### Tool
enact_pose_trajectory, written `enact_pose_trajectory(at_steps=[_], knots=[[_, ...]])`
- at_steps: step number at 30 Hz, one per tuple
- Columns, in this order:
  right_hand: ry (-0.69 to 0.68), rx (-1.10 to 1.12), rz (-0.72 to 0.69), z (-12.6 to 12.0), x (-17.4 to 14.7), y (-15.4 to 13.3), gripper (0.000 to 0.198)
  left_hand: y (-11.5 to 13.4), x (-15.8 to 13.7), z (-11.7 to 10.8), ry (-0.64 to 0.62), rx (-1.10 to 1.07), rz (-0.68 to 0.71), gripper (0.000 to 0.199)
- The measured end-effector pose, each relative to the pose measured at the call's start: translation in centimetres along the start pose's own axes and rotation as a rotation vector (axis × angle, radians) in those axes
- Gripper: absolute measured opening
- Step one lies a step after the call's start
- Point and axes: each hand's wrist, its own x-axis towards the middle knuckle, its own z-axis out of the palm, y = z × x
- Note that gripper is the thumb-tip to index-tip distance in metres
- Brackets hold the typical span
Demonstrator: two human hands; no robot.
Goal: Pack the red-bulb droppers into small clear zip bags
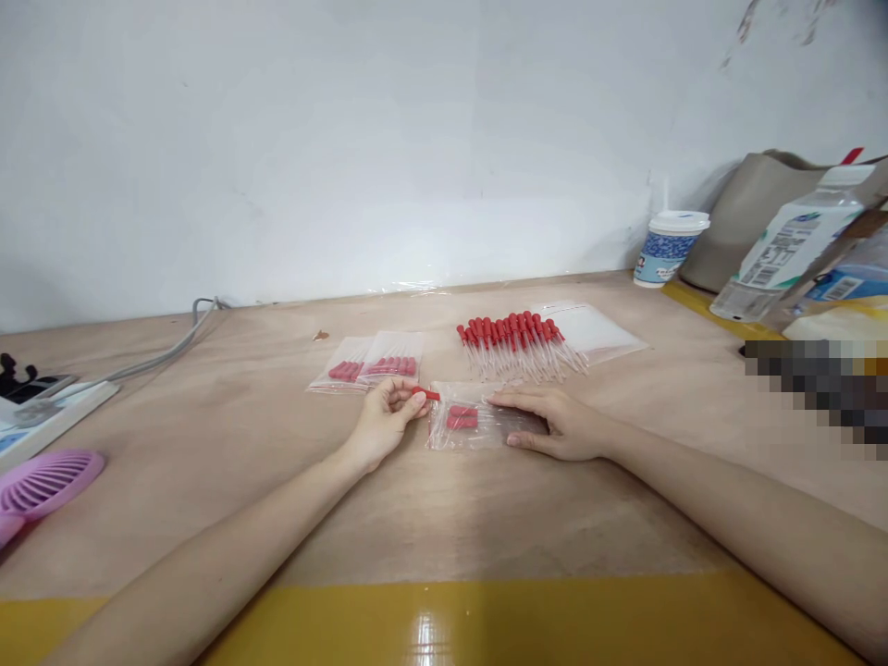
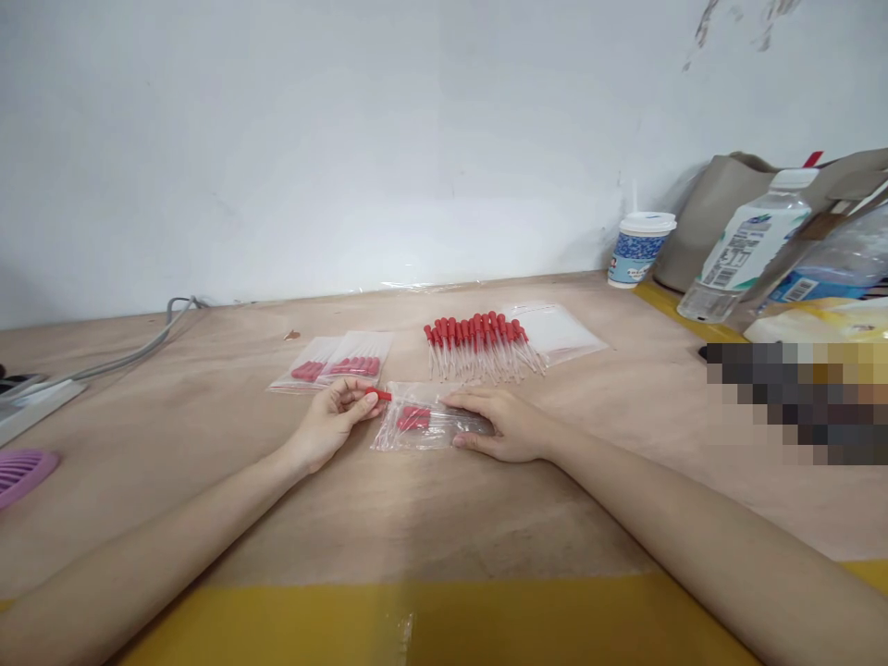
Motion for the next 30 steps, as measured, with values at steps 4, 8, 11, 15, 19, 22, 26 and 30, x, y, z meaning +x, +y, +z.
enact_pose_trajectory(at_steps=[4,8,11,15,19,22,26,30], knots=[[0.011,-0.009,-0.007,0.0,-0.1,0.1,0.055,0.5,-0.1,-1.2,-0.097,0.178,0.03,0.027],[0.015,-0.015,-0.022,0.1,-0.1,0.2,0.054,0.8,-0.1,-2.1,-0.084,0.312,0.117,0.019],[0.002,-0.005,-0.02,0.1,-0.1,0.2,0.054,0.6,-0.2,-1.7,-0.095,0.354,0.161,0.018],[0.003,0.006,-0.022,0.0,0.0,0.0,0.052,-0.2,0.0,-0.6,-0.139,0.382,0.189,0.022],[-0.004,0.005,-0.026,-0.1,0.0,-0.1,0.053,-0.9,0.3,0.2,-0.088,0.37,0.208,0.029],[0.009,-0.003,-0.019,-0.1,0.0,-0.1,0.052,-0.8,-0.2,0.3,-0.089,0.415,0.241,0.028],[0.03,-0.004,-0.026,-0.2,-0.3,0.0,0.054,-0.5,-1.1,0.0,-0.112,0.591,0.311,0.018],[0.021,-0.023,0.004,-0.5,-0.7,0.2,0.058,-0.6,-1.4,-0.3,-0.101,0.674,0.303,0.005]])
